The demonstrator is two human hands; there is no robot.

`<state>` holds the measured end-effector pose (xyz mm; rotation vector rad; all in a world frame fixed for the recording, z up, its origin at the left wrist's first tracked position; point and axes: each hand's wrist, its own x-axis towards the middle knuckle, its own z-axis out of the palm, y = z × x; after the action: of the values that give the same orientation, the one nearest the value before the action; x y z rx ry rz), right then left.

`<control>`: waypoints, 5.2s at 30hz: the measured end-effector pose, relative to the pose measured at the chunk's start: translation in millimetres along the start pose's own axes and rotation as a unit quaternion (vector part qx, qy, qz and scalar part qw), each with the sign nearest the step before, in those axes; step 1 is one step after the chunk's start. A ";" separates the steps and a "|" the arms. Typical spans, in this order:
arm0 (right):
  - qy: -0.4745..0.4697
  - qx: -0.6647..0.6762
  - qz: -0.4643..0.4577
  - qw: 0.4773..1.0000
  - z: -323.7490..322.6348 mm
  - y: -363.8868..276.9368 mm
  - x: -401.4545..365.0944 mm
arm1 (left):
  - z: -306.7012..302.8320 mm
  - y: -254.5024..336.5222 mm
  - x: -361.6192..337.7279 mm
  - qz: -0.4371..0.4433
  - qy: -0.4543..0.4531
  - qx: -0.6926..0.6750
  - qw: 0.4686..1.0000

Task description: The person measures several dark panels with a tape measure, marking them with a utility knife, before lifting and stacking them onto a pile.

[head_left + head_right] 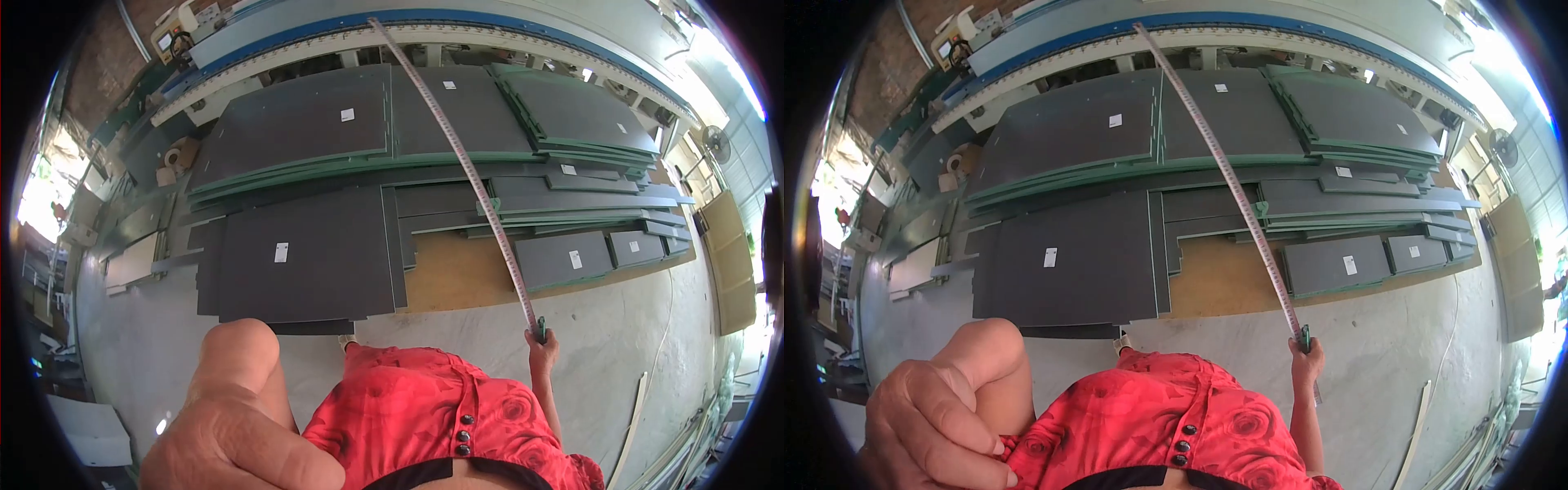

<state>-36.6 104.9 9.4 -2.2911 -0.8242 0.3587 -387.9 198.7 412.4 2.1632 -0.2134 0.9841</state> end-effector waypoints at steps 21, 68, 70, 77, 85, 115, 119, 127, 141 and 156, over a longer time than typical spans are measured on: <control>0.018 -0.048 0.016 0.999 10.2 -13.9 62.2 | -5.4 -3.5 -50.1 0.142 0.048 -0.194 0.970; -0.145 -0.211 -0.015 0.967 70.3 -123.9 249.0 | 52.3 -89.7 -499.2 -0.559 0.779 -0.068 0.276; -0.033 -0.304 -0.147 0.941 73.3 -105.9 257.0 | 23.8 -92.6 -506.1 -0.634 0.724 0.018 0.270; 0.032 -0.319 -0.169 0.932 58.8 -192.9 189.0 | -87.6 -127.7 -614.7 -0.725 0.498 0.322 0.350; -0.158 -0.131 -0.152 0.967 186.3 -190.2 82.4 | -131.1 -162.0 -628.3 -0.799 0.398 0.355 0.278; -0.444 0.072 0.039 0.892 223.9 -189.2 24.5 | 26.5 -92.6 -586.9 -0.786 0.476 0.172 0.354; -0.450 -0.021 0.005 0.893 247.9 -189.3 48.9 | 24.5 -99.4 -599.4 -0.758 0.507 0.182 0.369; -0.421 -0.016 -0.031 0.907 284.4 -211.1 54.3 | -1.3 -128.9 -602.4 -0.663 0.673 0.048 0.323; -0.377 -0.040 -0.075 0.922 268.2 -182.3 31.9 | 20.5 -113.0 -582.9 -0.610 0.709 0.164 0.313; -0.289 0.096 -0.155 0.940 185.5 -325.4 43.9 | -160.7 -112.1 -471.9 -0.466 0.733 0.165 0.467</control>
<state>-237.4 413.9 89.7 -1.8431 -1.3508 0.9457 -761.1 321.6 85.8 0.5699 1.8507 1.7193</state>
